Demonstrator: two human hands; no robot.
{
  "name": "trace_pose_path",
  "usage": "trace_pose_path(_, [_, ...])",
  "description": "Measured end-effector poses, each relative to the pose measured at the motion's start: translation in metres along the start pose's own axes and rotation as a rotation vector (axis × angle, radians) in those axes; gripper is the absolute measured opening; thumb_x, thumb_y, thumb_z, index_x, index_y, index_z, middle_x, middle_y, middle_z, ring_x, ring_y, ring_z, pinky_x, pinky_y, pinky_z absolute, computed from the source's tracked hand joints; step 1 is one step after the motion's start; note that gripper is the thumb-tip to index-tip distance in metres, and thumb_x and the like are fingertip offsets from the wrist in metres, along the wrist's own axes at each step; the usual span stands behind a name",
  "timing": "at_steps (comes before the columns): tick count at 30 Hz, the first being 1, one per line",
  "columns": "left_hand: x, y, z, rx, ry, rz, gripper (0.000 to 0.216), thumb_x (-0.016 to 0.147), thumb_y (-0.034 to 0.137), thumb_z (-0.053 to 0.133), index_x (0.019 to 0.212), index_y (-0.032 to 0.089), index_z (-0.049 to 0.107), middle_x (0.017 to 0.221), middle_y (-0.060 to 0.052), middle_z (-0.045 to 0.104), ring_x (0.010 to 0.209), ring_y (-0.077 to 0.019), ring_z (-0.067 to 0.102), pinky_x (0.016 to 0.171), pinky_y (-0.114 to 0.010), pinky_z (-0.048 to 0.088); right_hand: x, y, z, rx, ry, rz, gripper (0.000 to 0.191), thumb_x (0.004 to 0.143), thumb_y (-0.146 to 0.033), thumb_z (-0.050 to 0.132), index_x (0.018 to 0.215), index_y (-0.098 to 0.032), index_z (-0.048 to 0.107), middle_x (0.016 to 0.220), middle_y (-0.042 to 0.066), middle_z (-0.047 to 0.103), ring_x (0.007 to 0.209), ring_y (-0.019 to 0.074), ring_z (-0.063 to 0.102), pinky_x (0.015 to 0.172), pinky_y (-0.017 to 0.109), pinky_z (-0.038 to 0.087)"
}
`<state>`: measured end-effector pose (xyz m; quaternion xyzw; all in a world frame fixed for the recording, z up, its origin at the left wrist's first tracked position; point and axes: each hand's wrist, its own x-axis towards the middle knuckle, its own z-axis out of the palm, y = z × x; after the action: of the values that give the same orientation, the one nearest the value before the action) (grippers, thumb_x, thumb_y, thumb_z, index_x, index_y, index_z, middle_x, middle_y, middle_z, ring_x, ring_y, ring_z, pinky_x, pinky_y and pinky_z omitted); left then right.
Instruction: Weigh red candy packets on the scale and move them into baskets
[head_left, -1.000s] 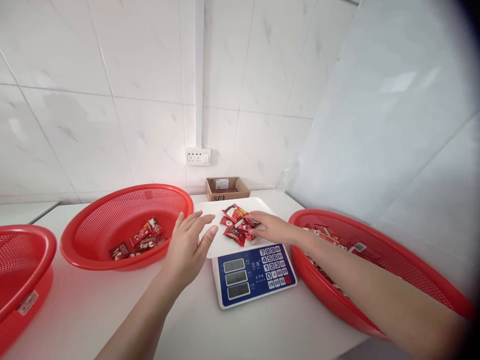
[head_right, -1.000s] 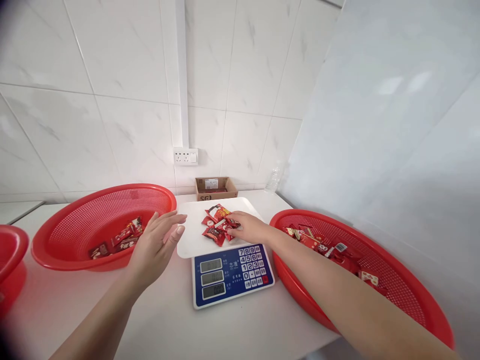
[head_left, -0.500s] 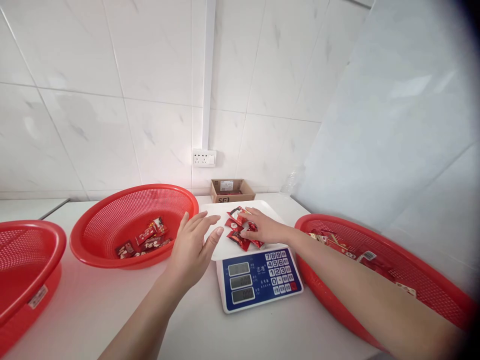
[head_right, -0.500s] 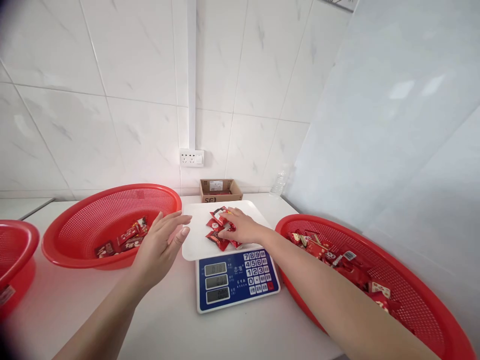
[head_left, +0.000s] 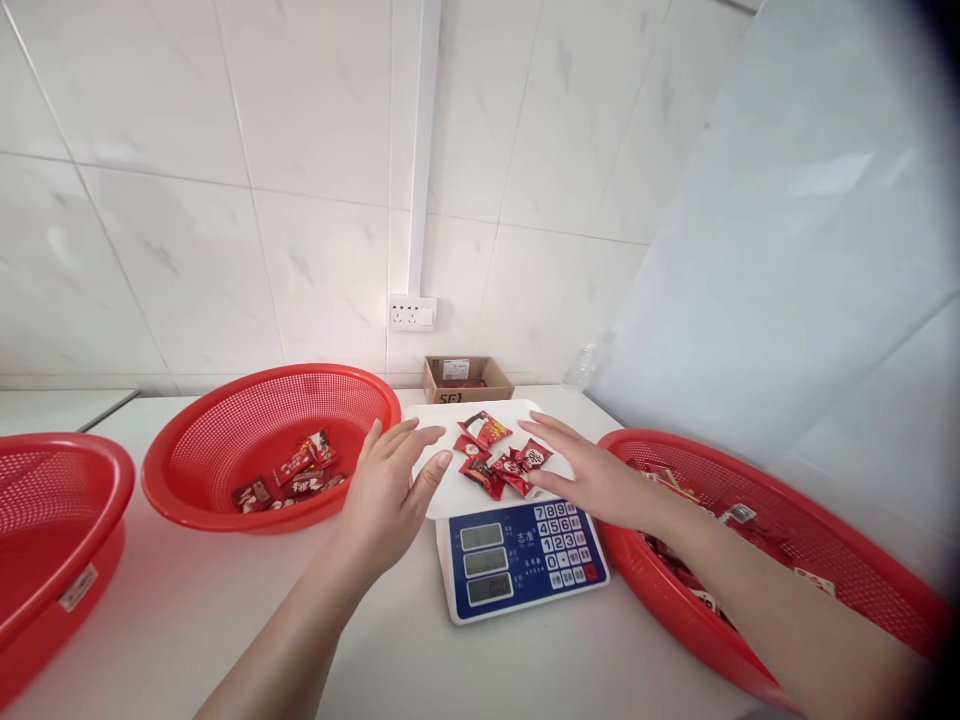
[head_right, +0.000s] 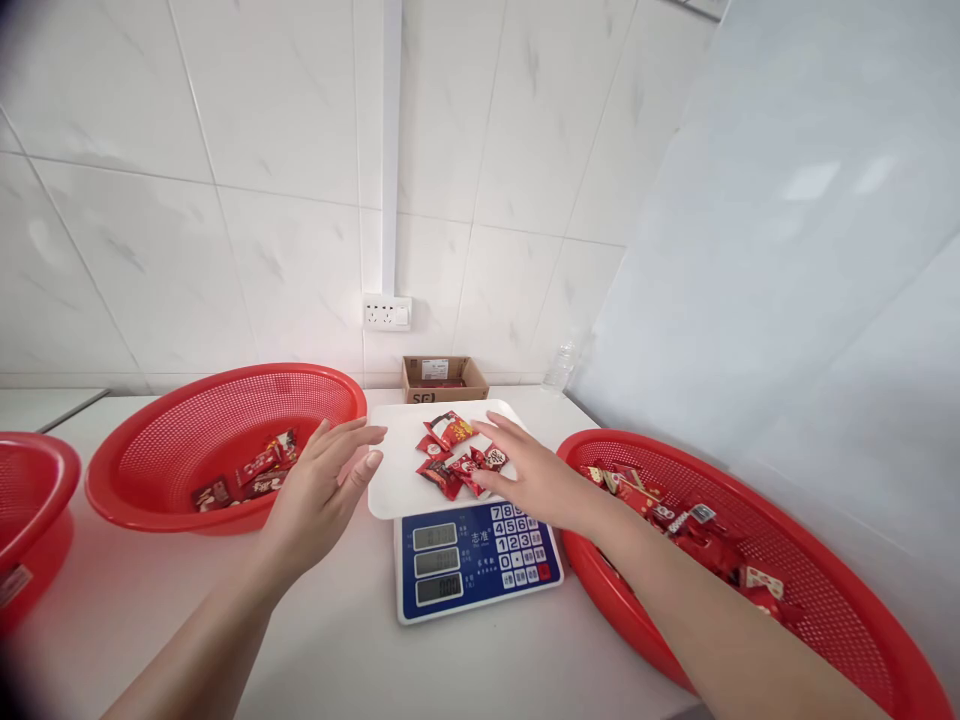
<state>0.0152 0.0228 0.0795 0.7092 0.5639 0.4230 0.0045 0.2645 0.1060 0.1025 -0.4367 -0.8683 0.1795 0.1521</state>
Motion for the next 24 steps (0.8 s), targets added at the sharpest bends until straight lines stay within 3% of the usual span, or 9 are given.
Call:
trace_pose_path(4, [0.0, 0.001, 0.001, 0.004, 0.016, 0.005, 0.033, 0.092, 0.042, 0.035, 0.11, 0.023, 0.056, 0.114, -0.003, 0.064, 0.119, -0.0212, 0.047, 0.107, -0.047, 0.024, -0.071, -0.001, -0.001, 0.132, 0.113, 0.1, 0.062, 0.08, -0.052, 0.053, 0.137, -0.031, 0.037, 0.145, 0.005, 0.036, 0.132, 0.0282, 0.032, 0.108, 0.05, 0.025])
trace_pose_path(8, [-0.001, 0.003, 0.007, 0.021, 0.014, 0.025, 0.033, 0.092, 0.042, 0.036, 0.11, 0.023, 0.057, 0.112, -0.003, 0.064, 0.117, -0.0201, 0.048, 0.106, -0.043, 0.028, -0.119, 0.014, 0.042, 0.527, -0.151, 0.215, 0.047, 0.08, -0.048, 0.055, 0.121, -0.025, 0.055, 0.12, 0.011, 0.061, 0.112, 0.028, 0.055, 0.096, 0.046, 0.042])
trace_pose_path(11, [0.001, 0.008, 0.013, 0.018, -0.028, 0.011, 0.035, 0.092, 0.043, 0.036, 0.111, 0.022, 0.057, 0.113, -0.004, 0.063, 0.116, -0.0206, 0.05, 0.099, -0.038, 0.037, -0.128, 0.023, 0.081, 0.683, -0.294, 0.246, 0.036, 0.079, -0.045, 0.057, 0.107, -0.023, 0.062, 0.106, 0.01, 0.066, 0.102, 0.0259, 0.06, 0.092, 0.043, 0.045])
trace_pose_path(15, [0.009, 0.019, 0.027, 0.018, -0.15, 0.075, 0.035, 0.092, 0.041, 0.036, 0.114, 0.023, 0.055, 0.116, -0.006, 0.06, 0.114, -0.0207, 0.05, 0.094, -0.035, 0.041, -0.121, 0.029, 0.109, 0.847, -0.329, 0.216, 0.034, 0.079, -0.043, 0.058, 0.105, -0.022, 0.063, 0.104, 0.009, 0.065, 0.102, 0.0239, 0.058, 0.093, 0.042, 0.042])
trace_pose_path(19, [0.028, 0.028, 0.055, 0.078, -0.275, 0.199, 0.037, 0.092, 0.041, 0.037, 0.12, 0.022, 0.052, 0.126, -0.007, 0.053, 0.124, -0.0203, 0.041, 0.103, -0.037, 0.033, -0.121, 0.043, 0.119, 1.062, -0.284, 0.162, 0.035, 0.076, -0.048, 0.061, 0.098, -0.021, 0.066, 0.099, 0.009, 0.065, 0.096, 0.0245, 0.058, 0.087, 0.043, 0.044])
trace_pose_path(24, [0.058, 0.033, 0.097, 0.22, -0.479, 0.23, 0.058, 0.086, 0.061, 0.034, 0.129, 0.024, 0.045, 0.144, -0.01, 0.034, 0.136, -0.0301, 0.016, 0.108, -0.053, 0.014, -0.127, 0.061, 0.13, 1.295, -0.181, 0.136, 0.034, 0.076, -0.05, 0.06, 0.097, -0.023, 0.066, 0.099, 0.009, 0.065, 0.095, 0.0238, 0.058, 0.086, 0.042, 0.042])
